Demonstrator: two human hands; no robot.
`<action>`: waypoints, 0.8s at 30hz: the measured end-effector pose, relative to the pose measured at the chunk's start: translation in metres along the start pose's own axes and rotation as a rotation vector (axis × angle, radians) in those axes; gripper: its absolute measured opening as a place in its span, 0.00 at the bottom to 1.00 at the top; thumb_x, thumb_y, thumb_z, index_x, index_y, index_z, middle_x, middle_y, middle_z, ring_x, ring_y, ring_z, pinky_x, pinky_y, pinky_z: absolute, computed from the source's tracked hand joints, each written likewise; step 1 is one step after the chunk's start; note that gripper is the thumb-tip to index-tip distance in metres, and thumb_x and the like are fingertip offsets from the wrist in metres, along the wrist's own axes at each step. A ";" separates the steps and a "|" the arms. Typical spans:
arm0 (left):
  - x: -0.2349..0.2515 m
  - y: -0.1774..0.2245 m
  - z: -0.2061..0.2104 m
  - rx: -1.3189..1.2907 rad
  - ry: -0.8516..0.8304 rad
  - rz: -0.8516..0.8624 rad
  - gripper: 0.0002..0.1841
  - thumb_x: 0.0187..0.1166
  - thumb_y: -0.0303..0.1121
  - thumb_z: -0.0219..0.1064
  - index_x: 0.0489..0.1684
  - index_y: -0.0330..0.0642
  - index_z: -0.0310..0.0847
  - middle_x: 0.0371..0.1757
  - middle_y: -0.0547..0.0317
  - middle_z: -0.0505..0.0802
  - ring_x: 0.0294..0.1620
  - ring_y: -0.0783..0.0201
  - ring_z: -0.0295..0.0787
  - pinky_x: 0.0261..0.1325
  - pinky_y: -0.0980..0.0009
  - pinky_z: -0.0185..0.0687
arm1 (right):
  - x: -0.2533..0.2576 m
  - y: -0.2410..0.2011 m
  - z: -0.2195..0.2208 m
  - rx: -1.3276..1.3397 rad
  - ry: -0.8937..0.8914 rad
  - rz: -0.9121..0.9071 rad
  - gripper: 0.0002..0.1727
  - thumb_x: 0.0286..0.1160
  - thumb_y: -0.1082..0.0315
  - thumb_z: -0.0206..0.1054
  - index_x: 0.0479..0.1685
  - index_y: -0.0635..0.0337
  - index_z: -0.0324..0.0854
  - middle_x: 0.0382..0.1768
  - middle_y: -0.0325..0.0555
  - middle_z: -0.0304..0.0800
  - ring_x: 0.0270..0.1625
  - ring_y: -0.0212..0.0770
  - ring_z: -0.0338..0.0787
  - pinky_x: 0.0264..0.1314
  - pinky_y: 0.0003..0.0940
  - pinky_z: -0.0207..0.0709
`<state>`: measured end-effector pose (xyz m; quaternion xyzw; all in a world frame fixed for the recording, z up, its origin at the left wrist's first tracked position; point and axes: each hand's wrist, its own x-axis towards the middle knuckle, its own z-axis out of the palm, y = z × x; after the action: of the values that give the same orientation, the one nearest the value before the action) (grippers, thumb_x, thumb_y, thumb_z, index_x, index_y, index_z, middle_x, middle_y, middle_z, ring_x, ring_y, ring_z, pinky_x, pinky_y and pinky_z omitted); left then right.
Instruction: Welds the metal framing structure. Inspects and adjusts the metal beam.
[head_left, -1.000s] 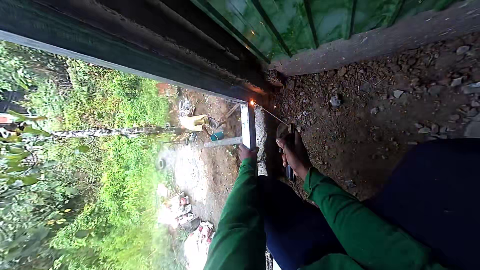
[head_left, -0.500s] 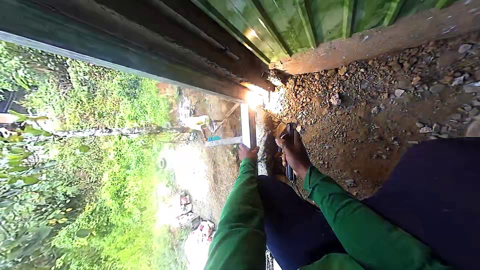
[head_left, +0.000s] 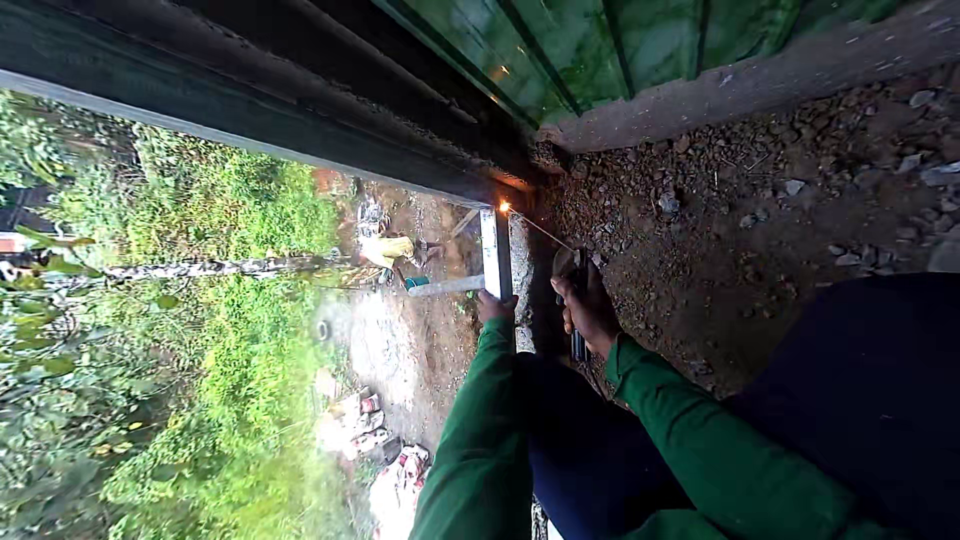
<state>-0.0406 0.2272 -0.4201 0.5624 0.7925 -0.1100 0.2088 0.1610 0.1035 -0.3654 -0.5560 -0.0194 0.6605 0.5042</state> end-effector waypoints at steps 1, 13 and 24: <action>0.001 -0.001 0.000 0.000 0.000 0.000 0.59 0.60 0.53 0.86 0.90 0.33 0.52 0.75 0.26 0.81 0.73 0.31 0.81 0.75 0.36 0.77 | 0.000 0.000 0.000 0.004 0.003 0.003 0.53 0.79 0.44 0.71 0.98 0.38 0.35 0.35 0.50 0.80 0.17 0.40 0.77 0.20 0.36 0.79; 0.001 0.000 0.001 0.012 0.011 0.003 0.56 0.61 0.52 0.85 0.87 0.33 0.56 0.72 0.27 0.83 0.71 0.32 0.83 0.73 0.36 0.78 | 0.002 0.000 0.001 -0.004 -0.017 -0.009 0.52 0.80 0.44 0.69 0.97 0.40 0.36 0.30 0.49 0.78 0.16 0.40 0.78 0.21 0.36 0.81; 0.004 -0.003 0.001 0.017 0.006 0.022 0.57 0.60 0.50 0.86 0.89 0.32 0.54 0.75 0.25 0.80 0.74 0.31 0.80 0.74 0.36 0.78 | 0.001 -0.004 -0.001 0.071 -0.006 -0.003 0.47 0.83 0.47 0.67 0.96 0.40 0.40 0.32 0.48 0.77 0.16 0.40 0.77 0.20 0.36 0.80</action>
<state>-0.0445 0.2291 -0.4229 0.5731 0.7860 -0.1129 0.2027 0.1642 0.1056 -0.3641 -0.5358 0.0016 0.6615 0.5247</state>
